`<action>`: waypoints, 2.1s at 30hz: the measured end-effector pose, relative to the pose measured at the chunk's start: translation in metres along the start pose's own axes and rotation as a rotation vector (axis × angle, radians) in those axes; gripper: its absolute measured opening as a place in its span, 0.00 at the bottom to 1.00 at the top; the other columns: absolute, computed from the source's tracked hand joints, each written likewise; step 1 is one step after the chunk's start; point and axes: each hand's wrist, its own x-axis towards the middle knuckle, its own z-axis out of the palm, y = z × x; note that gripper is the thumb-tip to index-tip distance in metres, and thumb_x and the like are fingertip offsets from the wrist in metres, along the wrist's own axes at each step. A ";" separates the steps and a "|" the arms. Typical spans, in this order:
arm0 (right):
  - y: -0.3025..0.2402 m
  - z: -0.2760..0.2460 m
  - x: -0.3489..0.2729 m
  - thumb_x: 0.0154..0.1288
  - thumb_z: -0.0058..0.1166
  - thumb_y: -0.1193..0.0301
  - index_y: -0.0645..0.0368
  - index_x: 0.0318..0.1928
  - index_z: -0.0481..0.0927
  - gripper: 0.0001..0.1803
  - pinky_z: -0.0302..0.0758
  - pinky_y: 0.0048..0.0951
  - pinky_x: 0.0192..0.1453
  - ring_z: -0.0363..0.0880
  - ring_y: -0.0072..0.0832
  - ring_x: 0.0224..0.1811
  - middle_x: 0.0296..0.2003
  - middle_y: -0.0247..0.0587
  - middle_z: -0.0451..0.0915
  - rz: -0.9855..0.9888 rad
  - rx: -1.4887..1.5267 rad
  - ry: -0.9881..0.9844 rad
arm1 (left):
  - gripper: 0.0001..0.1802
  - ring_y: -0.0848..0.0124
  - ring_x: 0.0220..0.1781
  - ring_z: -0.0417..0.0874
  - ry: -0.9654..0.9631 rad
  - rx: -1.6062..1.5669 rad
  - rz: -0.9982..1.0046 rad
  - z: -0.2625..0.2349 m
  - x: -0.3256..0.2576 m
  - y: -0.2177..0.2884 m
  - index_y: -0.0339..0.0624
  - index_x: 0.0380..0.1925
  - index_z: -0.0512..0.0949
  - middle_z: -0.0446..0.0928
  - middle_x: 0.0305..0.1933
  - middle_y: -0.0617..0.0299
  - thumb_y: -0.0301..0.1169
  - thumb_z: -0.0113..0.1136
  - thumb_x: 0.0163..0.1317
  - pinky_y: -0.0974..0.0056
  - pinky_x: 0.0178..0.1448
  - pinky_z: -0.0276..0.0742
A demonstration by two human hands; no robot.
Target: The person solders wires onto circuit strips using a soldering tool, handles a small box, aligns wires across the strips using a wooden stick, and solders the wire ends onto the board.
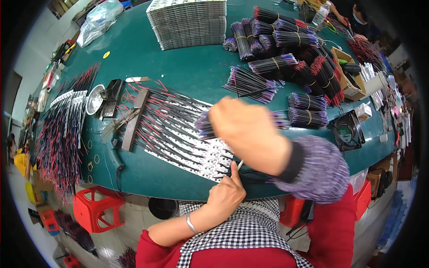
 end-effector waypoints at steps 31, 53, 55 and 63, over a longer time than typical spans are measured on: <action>0.049 0.097 -0.078 0.63 0.52 0.78 0.60 0.48 0.71 0.13 0.81 0.45 0.34 0.84 0.46 0.33 0.37 0.47 0.77 0.357 0.182 -0.303 | 0.20 0.57 0.38 0.78 0.327 -0.297 -0.455 0.031 -0.009 -0.136 0.36 0.59 0.79 0.77 0.37 0.54 0.24 0.62 0.65 0.56 0.39 0.77; 0.077 0.106 0.000 0.60 0.56 0.73 0.59 0.32 0.76 0.04 0.79 0.44 0.32 0.86 0.44 0.31 0.25 0.46 0.83 0.035 -0.111 -0.496 | 0.26 0.43 0.47 0.84 0.462 -0.315 -1.495 0.033 -0.120 -0.233 0.36 0.51 0.74 0.83 0.43 0.42 0.41 0.71 0.60 0.46 0.52 0.79; 0.083 0.115 -0.023 0.58 0.56 0.76 0.61 0.36 0.75 0.06 0.79 0.48 0.35 0.84 0.50 0.31 0.29 0.52 0.82 0.036 0.040 -0.440 | 0.29 0.44 0.41 0.86 0.376 -0.371 -1.528 0.031 -0.106 -0.254 0.32 0.47 0.77 0.84 0.35 0.42 0.43 0.74 0.54 0.48 0.50 0.81; 0.110 0.117 -0.023 0.58 0.52 0.82 0.62 0.37 0.73 0.07 0.79 0.46 0.35 0.82 0.49 0.34 0.34 0.53 0.76 0.205 -0.041 -0.277 | 0.26 0.63 0.29 0.83 1.129 -0.727 -1.478 0.007 -0.090 -0.234 0.33 0.47 0.72 0.80 0.32 0.53 0.30 0.76 0.54 0.60 0.35 0.79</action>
